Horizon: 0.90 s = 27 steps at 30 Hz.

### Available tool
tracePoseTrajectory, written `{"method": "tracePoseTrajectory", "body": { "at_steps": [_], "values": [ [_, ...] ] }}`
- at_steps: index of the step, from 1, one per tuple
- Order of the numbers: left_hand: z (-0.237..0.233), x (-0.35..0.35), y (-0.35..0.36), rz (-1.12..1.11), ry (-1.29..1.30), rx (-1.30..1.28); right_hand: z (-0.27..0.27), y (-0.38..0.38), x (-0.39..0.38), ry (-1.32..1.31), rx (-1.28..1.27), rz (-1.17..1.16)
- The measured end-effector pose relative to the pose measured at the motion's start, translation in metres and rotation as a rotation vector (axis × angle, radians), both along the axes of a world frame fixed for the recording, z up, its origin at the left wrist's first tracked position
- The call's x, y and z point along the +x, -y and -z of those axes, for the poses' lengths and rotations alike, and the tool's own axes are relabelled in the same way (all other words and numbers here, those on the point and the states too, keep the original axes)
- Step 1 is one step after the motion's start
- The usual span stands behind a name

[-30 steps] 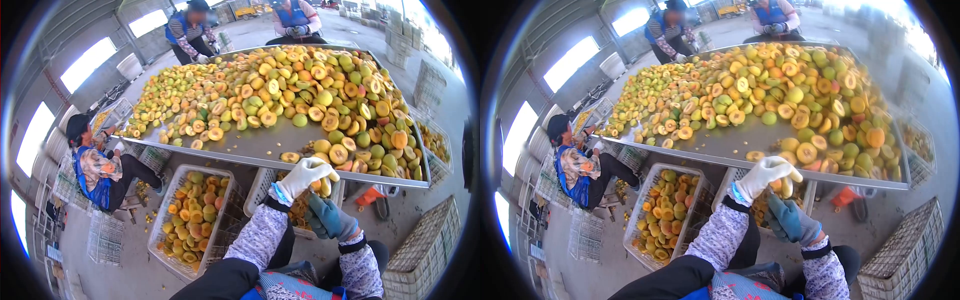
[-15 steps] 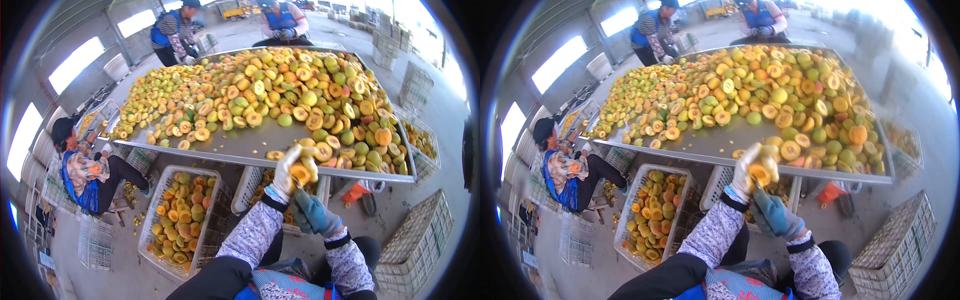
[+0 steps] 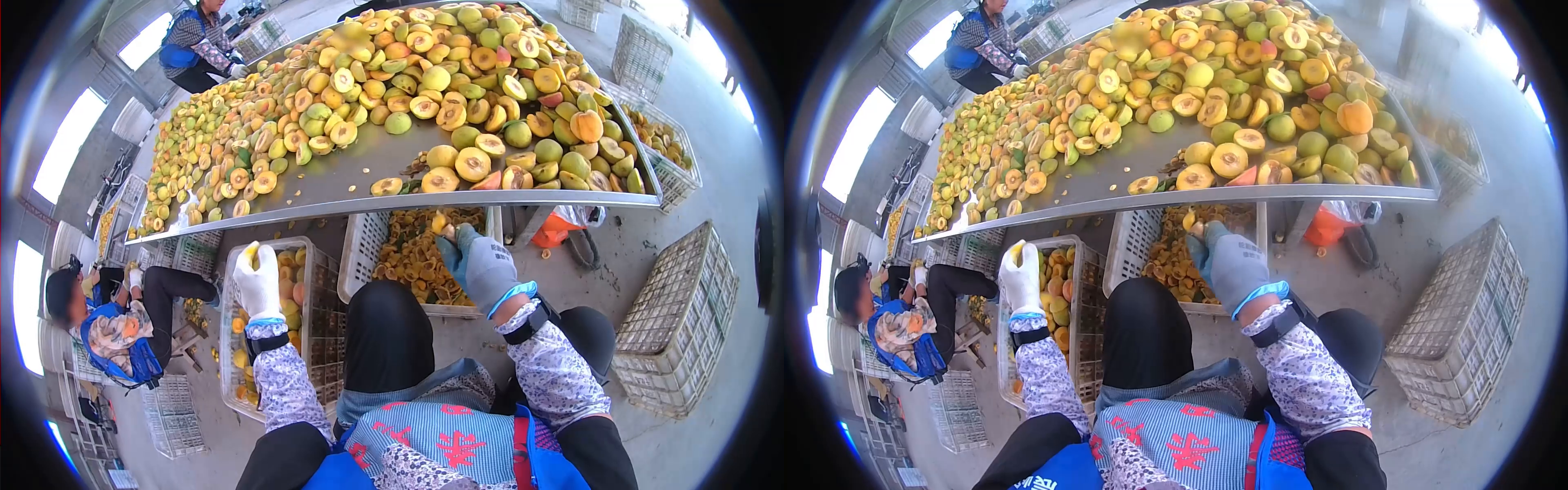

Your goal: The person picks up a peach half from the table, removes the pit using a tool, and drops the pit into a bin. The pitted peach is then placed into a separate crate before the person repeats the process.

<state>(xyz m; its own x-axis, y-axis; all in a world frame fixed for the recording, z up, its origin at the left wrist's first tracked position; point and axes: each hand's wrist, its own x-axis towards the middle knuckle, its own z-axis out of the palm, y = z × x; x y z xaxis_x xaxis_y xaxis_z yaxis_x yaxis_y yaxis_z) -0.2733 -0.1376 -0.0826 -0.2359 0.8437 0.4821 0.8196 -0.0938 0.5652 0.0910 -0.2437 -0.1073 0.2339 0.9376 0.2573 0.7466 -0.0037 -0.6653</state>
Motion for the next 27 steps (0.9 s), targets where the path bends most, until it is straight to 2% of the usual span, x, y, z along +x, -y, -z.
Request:
{"method": "tracePoseTrajectory", "body": {
  "at_steps": [1,2,3,4,6,7,8,10,12,15,18,20,22,24,26,27],
  "values": [
    [-0.009,0.020,0.005,0.041,0.026,0.125,-0.012,0.002,-0.001,0.049,-0.096,-0.004],
    [-0.024,0.057,0.005,0.129,0.148,0.124,-0.011,0.003,0.001,0.050,-0.075,-0.004],
    [-0.033,0.088,0.000,0.252,0.141,0.126,-0.008,0.004,0.002,0.049,-0.055,-0.004],
    [-0.043,0.125,-0.002,0.305,0.030,0.158,-0.004,0.004,0.004,0.047,-0.032,-0.001],
    [-0.057,0.187,-0.015,0.460,0.002,-0.100,-0.001,0.006,0.008,0.012,-0.022,0.006],
    [-0.048,0.211,-0.026,0.489,-0.184,-0.001,-0.003,0.006,0.010,-0.005,-0.007,0.013],
    [-0.046,0.232,-0.034,0.548,-0.292,-0.019,-0.005,0.006,0.011,-0.021,0.009,0.019],
    [-0.047,0.264,-0.049,0.609,-0.490,-0.429,-0.011,0.007,0.017,-0.057,-0.002,0.026],
    [-0.052,0.274,-0.057,0.711,-0.544,-0.448,-0.013,0.008,0.020,-0.090,0.009,0.036],
    [-0.046,0.274,-0.057,0.796,-0.415,-0.346,-0.018,0.007,0.021,-0.122,0.040,0.036],
    [-0.046,0.270,-0.058,0.764,-0.336,-0.382,-0.024,0.005,0.021,-0.182,0.074,0.047],
    [-0.046,0.262,-0.052,0.729,-0.023,-0.224,-0.030,0.004,0.020,-0.352,0.121,0.014],
    [-0.049,0.261,-0.048,0.882,0.466,-0.210,-0.032,0.002,0.018,-0.460,0.189,-0.018],
    [-0.054,0.268,-0.020,0.911,0.832,-0.320,-0.033,-0.002,0.014,-0.501,0.272,-0.062],
    [-0.045,0.279,0.000,0.946,1.119,-0.322,-0.030,-0.004,0.013,-0.479,0.280,-0.053],
    [-0.029,0.283,0.002,0.997,0.932,-0.093,-0.022,-0.008,0.013,-0.443,0.274,-0.031]
  ]
}}
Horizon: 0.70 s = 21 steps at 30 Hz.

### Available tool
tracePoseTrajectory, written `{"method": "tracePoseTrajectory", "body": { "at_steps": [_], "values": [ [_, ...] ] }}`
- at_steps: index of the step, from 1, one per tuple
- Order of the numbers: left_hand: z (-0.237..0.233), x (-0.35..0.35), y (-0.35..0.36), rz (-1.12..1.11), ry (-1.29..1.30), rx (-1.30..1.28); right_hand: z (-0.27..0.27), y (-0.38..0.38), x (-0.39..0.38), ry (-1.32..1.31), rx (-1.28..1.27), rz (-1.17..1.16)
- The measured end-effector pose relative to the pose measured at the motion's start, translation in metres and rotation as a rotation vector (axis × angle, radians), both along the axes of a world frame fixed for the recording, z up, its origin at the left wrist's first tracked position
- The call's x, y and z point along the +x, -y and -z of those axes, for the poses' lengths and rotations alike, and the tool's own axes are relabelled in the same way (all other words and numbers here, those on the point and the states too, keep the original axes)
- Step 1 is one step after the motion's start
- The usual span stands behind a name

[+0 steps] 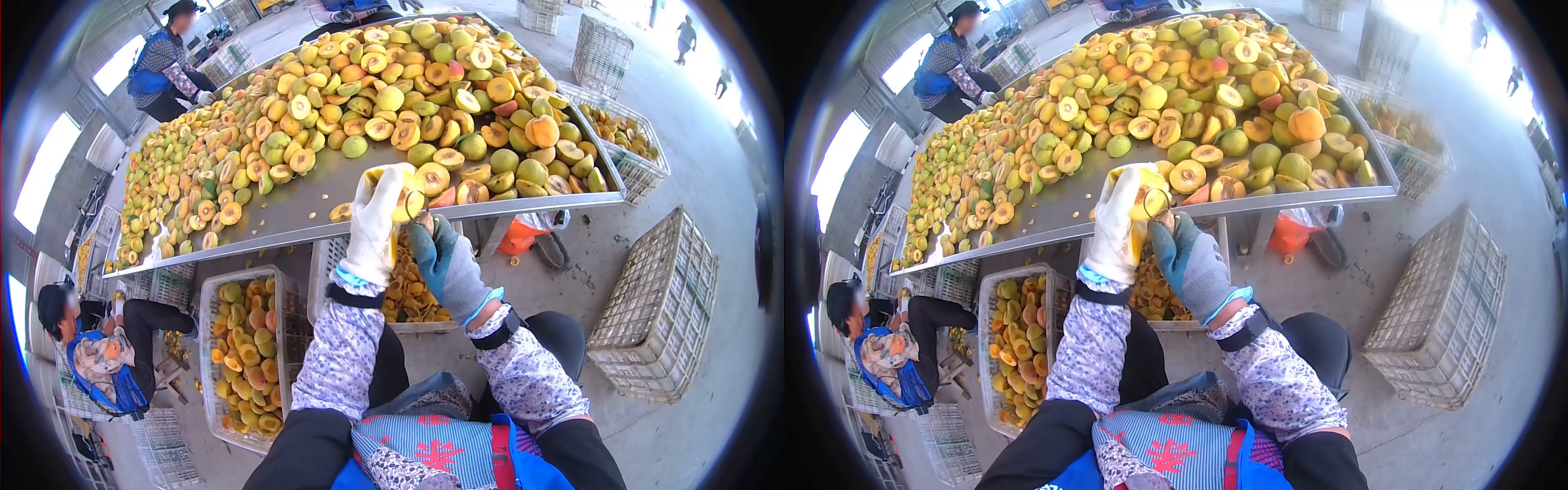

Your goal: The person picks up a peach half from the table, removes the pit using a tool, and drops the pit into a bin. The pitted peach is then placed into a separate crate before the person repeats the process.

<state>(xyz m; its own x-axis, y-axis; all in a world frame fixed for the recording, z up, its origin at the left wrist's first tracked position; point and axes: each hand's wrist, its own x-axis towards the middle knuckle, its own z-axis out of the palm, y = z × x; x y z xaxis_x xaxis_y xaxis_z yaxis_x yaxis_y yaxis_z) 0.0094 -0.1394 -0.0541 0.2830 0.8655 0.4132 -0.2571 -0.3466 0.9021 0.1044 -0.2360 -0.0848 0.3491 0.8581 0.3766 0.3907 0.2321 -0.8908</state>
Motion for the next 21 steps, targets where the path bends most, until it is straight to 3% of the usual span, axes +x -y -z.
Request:
{"method": "tracePoseTrajectory", "body": {
  "at_steps": [1,4,6,8,10,13,18,21],
  "values": [
    [0.007,0.002,0.003,-0.075,-0.061,0.260,0.007,-0.002,0.000,0.032,-0.015,0.024],
    [-0.008,0.001,0.015,0.206,0.378,-0.435,0.005,-0.002,0.001,0.105,-0.061,0.039],
    [0.006,0.001,0.004,0.041,0.176,-0.239,-0.001,0.000,-0.001,0.139,-0.048,0.029],
    [0.016,-0.002,-0.001,0.076,0.218,-0.295,-0.006,0.001,-0.003,0.129,-0.099,0.002],
    [0.005,-0.005,0.007,0.313,0.508,-0.600,-0.003,-0.001,-0.006,0.079,-0.077,-0.035],
    [0.007,-0.013,0.009,0.242,0.277,-0.422,0.007,-0.006,-0.009,0.004,-0.020,-0.099],
    [0.003,-0.011,0.016,0.117,0.321,-0.551,0.016,-0.003,-0.018,-0.034,-0.111,-0.197],
    [-0.008,-0.018,0.016,0.109,0.072,-0.446,0.023,-0.003,-0.023,-0.125,-0.077,-0.252]
  ]
}}
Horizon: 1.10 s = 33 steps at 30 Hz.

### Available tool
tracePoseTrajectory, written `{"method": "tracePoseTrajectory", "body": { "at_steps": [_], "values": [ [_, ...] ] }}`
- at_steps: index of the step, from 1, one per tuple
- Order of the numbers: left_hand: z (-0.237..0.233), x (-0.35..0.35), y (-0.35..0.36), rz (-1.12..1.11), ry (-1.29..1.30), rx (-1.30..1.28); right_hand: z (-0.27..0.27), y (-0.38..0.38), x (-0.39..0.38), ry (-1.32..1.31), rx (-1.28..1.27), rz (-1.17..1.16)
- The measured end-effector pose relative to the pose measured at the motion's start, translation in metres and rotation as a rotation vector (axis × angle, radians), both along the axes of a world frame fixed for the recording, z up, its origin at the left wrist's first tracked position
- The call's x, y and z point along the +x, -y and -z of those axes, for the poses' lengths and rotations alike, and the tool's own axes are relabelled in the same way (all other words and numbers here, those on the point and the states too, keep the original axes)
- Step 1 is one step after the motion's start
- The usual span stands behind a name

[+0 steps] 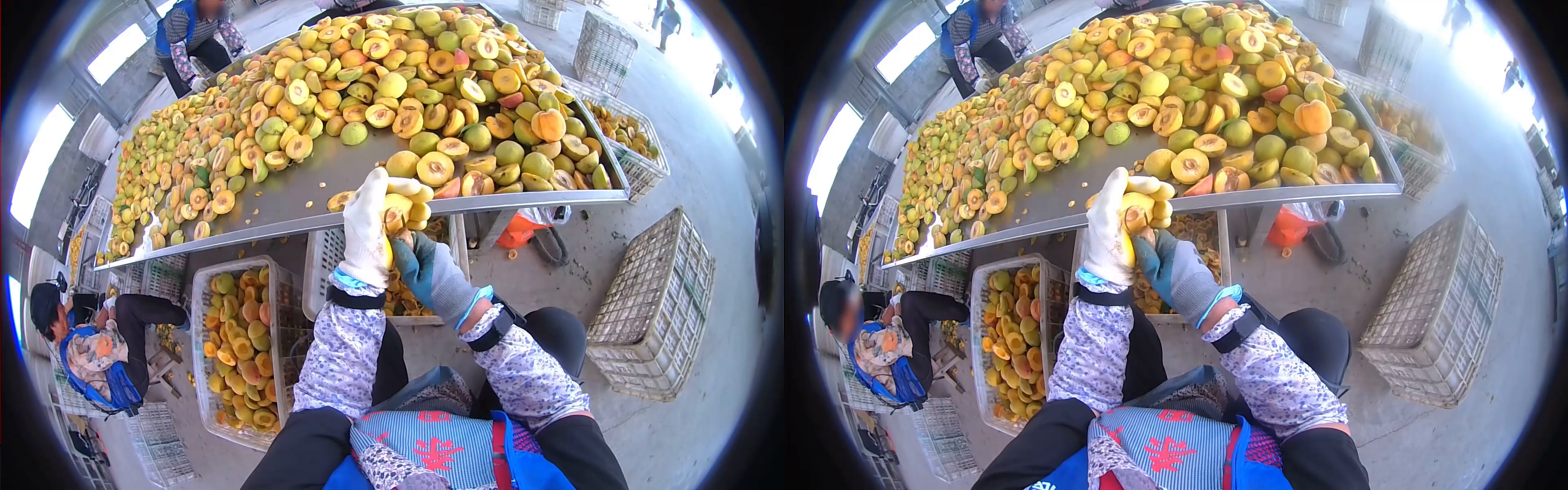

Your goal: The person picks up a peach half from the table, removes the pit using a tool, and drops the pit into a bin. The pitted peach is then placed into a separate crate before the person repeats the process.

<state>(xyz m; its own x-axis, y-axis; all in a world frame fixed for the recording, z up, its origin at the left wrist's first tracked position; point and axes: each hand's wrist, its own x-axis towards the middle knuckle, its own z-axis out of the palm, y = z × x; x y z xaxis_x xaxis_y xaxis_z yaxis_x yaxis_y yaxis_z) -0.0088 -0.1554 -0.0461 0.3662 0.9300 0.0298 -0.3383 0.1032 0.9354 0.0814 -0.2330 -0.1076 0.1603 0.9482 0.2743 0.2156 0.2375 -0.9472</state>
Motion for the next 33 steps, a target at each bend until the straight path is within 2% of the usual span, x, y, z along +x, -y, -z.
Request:
{"method": "tracePoseTrajectory", "body": {
  "at_steps": [4,5,7,10,11,12,14,16,17,18,20,21,24,26,28,30,31,33],
  "values": [
    [-0.006,-0.002,0.000,-0.005,-0.076,-0.049,0.006,-0.004,-0.008,-0.136,0.002,-0.038],
    [-0.007,-0.001,0.002,-0.013,-0.075,-0.051,0.003,-0.001,-0.006,-0.222,-0.175,-0.128],
    [-0.007,-0.001,0.001,0.002,-0.027,-0.072,-0.039,0.010,0.004,-0.390,-0.528,-0.306],
    [-0.001,-0.003,-0.004,0.112,0.092,-0.071,-0.063,0.017,0.014,-0.688,-0.725,-0.484],
    [-0.001,-0.004,-0.007,0.172,0.120,-0.029,-0.050,0.014,0.025,-0.805,-0.732,-0.681],
    [-0.001,-0.005,-0.009,0.232,0.149,0.011,-0.046,0.013,0.024,-0.870,-0.725,-0.718],
    [0.004,-0.003,-0.011,0.233,0.232,-0.075,-0.042,0.012,0.021,-1.004,-0.710,-0.792],
    [0.016,-0.001,-0.018,0.201,0.365,-0.183,-0.050,0.015,0.020,-0.604,-0.655,-0.624],
    [0.022,-0.007,-0.033,0.354,0.634,-0.394,-0.054,0.015,0.019,-0.409,-0.619,-0.534],
    [0.025,-0.014,-0.037,0.319,0.773,-0.346,-0.034,0.015,0.015,-0.244,-0.435,-0.390],
    [0.020,-0.041,-0.043,0.108,0.727,-0.225,0.021,0.013,0.006,0.087,-0.060,-0.107],
    [0.011,-0.059,-0.037,-0.040,0.608,-0.192,0.013,0.020,0.014,0.345,-0.113,-0.014],
    [0.006,-0.144,-0.014,-0.430,0.098,-0.033,-0.005,0.026,0.022,0.617,-0.211,0.021],
    [0.008,-0.211,-0.008,-0.604,-0.440,-0.100,-0.001,0.025,0.021,0.605,-0.161,0.042],
    [0.052,-0.288,-0.012,-0.788,-1.355,0.329,0.004,0.022,0.016,0.538,-0.077,0.055],
    [0.043,-0.277,-0.010,-0.992,-1.221,0.525,-0.001,0.019,0.009,0.537,-0.108,0.034],
    [0.026,-0.245,-0.010,-0.968,-1.109,0.622,-0.003,0.019,0.007,0.540,-0.126,0.019],
    [-0.003,-0.165,-0.017,-0.750,-0.928,0.750,-0.007,0.020,0.006,0.512,-0.197,-0.017]
  ]
}}
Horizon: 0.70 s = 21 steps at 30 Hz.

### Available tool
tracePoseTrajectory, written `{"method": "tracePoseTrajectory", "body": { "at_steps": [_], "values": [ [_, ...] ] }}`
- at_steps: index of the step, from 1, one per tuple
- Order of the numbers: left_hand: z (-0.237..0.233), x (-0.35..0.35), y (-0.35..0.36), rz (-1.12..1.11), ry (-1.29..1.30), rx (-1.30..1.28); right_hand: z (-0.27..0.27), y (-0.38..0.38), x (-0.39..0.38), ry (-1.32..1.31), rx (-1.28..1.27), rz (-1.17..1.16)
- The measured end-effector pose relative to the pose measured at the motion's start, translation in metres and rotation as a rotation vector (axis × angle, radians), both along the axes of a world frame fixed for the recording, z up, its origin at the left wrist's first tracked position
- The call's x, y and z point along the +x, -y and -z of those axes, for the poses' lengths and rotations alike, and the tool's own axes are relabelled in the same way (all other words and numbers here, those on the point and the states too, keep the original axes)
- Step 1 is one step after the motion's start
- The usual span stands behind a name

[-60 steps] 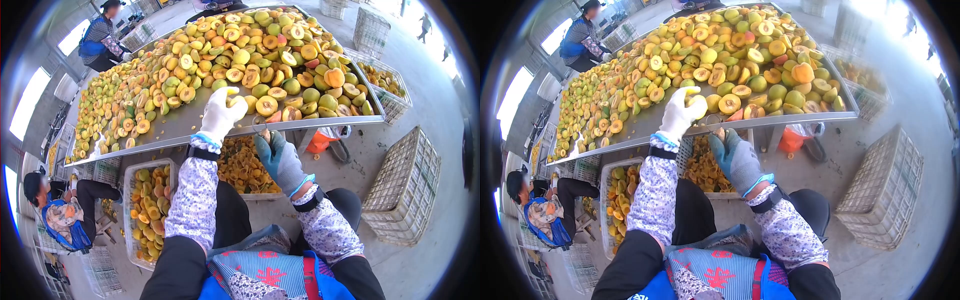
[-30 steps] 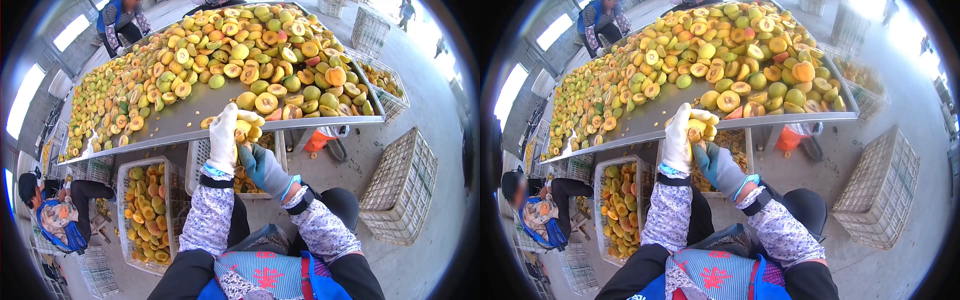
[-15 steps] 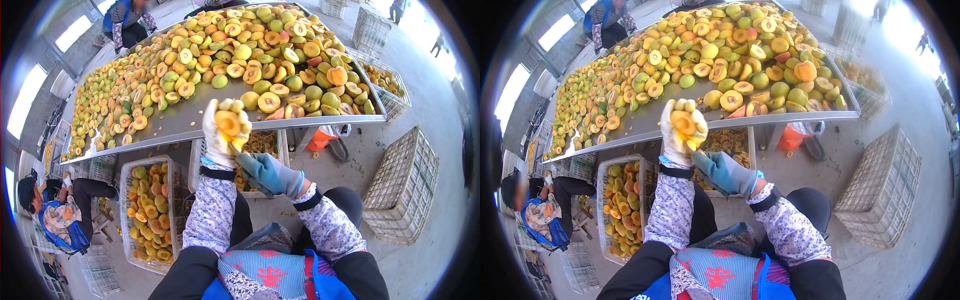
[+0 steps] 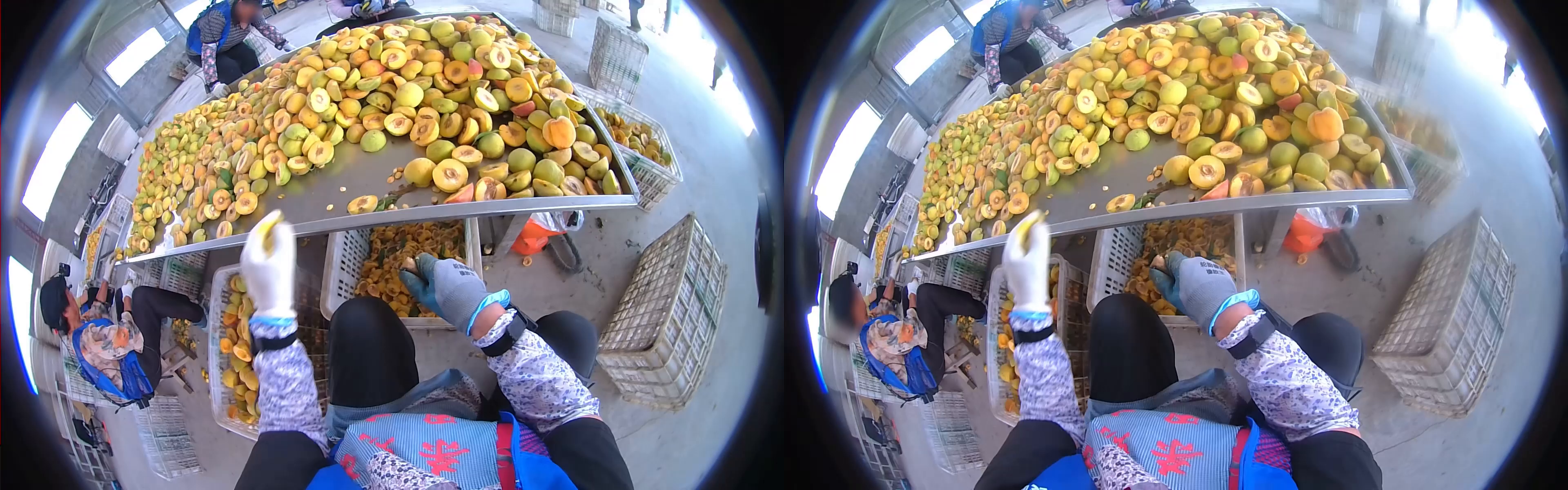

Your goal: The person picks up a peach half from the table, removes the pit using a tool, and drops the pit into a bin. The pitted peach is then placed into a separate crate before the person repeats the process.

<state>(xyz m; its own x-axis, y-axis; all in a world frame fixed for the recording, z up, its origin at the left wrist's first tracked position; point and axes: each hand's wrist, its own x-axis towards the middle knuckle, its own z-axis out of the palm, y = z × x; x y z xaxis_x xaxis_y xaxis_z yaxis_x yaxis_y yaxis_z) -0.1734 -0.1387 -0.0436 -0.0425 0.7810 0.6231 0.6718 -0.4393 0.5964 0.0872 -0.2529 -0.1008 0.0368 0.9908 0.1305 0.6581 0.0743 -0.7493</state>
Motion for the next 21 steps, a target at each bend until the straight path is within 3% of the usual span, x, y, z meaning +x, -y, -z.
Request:
{"method": "tracePoseTrajectory", "body": {
  "at_steps": [2,5,6,7,8,11,13,15,17,18,19,21],
  "values": [
    [-0.015,0.076,-0.012,0.237,-0.021,-0.082,-0.001,0.001,0.003,-0.026,-0.016,0.001],
    [-0.006,0.156,-0.055,0.419,-0.329,-0.107,-0.001,0.002,0.013,-0.037,0.018,0.021],
    [-0.001,0.175,-0.069,0.469,-0.412,-0.227,-0.002,0.002,0.016,-0.029,0.007,0.028],
    [0.009,0.190,-0.081,0.518,-0.497,-0.349,-0.002,0.002,0.018,-0.022,-0.005,0.033],
    [0.027,0.205,-0.091,0.422,-0.628,-0.404,-0.002,0.003,0.021,-0.030,0.004,0.038],
    [0.001,0.200,-0.099,0.506,-0.650,-0.515,-0.010,0.002,0.023,-0.069,0.023,0.065],
    [0.002,0.186,-0.101,0.470,-0.297,-0.536,-0.022,-0.001,0.024,-0.108,0.021,0.108],
    [0.029,0.168,-0.121,0.574,0.007,-0.522,-0.025,-0.006,0.023,-0.152,0.068,0.167],
    [-0.003,0.168,-0.092,0.527,-0.353,-0.592,-0.026,-0.009,0.023,-0.199,0.107,0.195],
    [0.004,0.170,-0.091,0.520,-0.533,-0.573,-0.026,-0.010,0.022,-0.227,0.121,0.195],
    [0.006,0.178,-0.085,0.496,-0.701,-0.419,-0.026,-0.010,0.022,-0.254,0.136,0.195],
    [0.015,0.187,-0.095,0.434,-0.813,-0.343,-0.019,-0.012,0.020,-0.233,0.172,0.213]
  ]
}}
